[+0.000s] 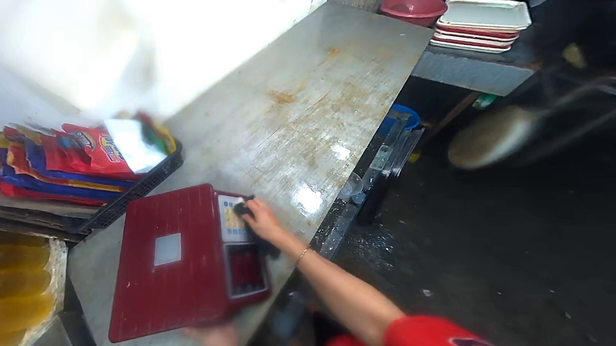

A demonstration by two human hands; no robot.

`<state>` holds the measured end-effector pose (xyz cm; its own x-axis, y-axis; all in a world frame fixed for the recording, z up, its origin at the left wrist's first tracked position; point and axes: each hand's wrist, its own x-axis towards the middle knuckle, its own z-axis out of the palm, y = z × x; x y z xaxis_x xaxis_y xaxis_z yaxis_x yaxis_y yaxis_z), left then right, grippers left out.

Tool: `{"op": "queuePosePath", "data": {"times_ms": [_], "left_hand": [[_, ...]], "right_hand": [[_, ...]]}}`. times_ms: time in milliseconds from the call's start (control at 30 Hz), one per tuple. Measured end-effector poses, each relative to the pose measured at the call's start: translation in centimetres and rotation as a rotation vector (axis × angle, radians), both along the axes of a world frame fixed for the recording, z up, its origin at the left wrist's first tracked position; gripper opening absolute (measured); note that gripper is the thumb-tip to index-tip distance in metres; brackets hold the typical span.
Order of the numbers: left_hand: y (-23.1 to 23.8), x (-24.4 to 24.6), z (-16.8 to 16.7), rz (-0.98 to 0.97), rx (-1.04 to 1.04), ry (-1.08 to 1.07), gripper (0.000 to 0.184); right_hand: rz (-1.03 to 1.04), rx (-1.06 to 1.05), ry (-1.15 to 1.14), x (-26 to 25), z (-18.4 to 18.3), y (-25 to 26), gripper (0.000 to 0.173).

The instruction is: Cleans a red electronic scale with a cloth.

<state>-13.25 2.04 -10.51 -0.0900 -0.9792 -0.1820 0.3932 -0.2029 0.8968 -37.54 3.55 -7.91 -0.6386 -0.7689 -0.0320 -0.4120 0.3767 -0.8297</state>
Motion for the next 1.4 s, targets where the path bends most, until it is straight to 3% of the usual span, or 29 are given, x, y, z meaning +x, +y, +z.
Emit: {"op": "queuePosePath", "data": {"times_ms": [67,133,267,400,467,567,733,900,1033,1100,1233,1333,1400], "left_hand": [[0.2,0.1,-0.4,-0.007,-0.004,-0.021,0.074],[0.3,0.1,-0.1,-0.004,0.0,-0.029,0.074],[0.2,0.1,0.4,-0.014,0.004,-0.001,0.074],[0.1,0.1,-0.1,-0.023,0.001,-0.006,0.073],[0.1,0.1,0.2,-0.015,0.015,-0.009,0.073],[-0.1,0.1,0.5,-0.021,0.02,0.009,0.072],[0.0,0.0,0.2,-0.013,-0.016,-0.027,0.072],[-0.1,0.2,0.3,-0.034,0.013,-0.002,0.075],[0.2,0.1,0.3,-0.032,0.001,-0.036,0.074],[0.1,0.0,0.6,-0.031,-0.001,-0.046,0.074],[0.1,0.0,0.7,-0.035,-0.001,-0.02,0.075],[-0.1,0.0,0.3,-0.033,-0.022,-0.021,0.073],[-0.1,0.3,0.3,-0.028,-0.049,-0.034,0.073]], "right_hand": [[0.032,-0.076,0.051,2.2,2.3,-1.5,0.034],[0.06,-0.116,0.08,2.2,1.5,-1.3,0.033],[-0.008,0.106,-0.045,-1.3,-1.5,1.6,0.036],[0.081,-0.038,0.038,1.4,3.2,-1.9,0.033],[0.095,-0.072,0.051,1.1,1.6,-1.5,0.033],[0.035,0.099,-0.033,-1.2,-1.0,0.5,0.037],[0.13,-0.042,-0.017,3.3,3.1,-0.7,0.032],[0.028,0.156,-0.118,0.2,-0.5,1.6,0.038],[0.123,-0.019,-0.078,3.2,3.9,-0.9,0.033],[0.11,-0.053,-0.086,2.7,3.0,-0.9,0.034],[-0.073,0.103,-0.156,-0.5,-0.3,-0.1,0.041],[0.008,-0.151,-0.005,6.3,0.9,1.7,0.033],[0.096,-0.391,0.092,11.8,0.1,4.4,0.039]]}}
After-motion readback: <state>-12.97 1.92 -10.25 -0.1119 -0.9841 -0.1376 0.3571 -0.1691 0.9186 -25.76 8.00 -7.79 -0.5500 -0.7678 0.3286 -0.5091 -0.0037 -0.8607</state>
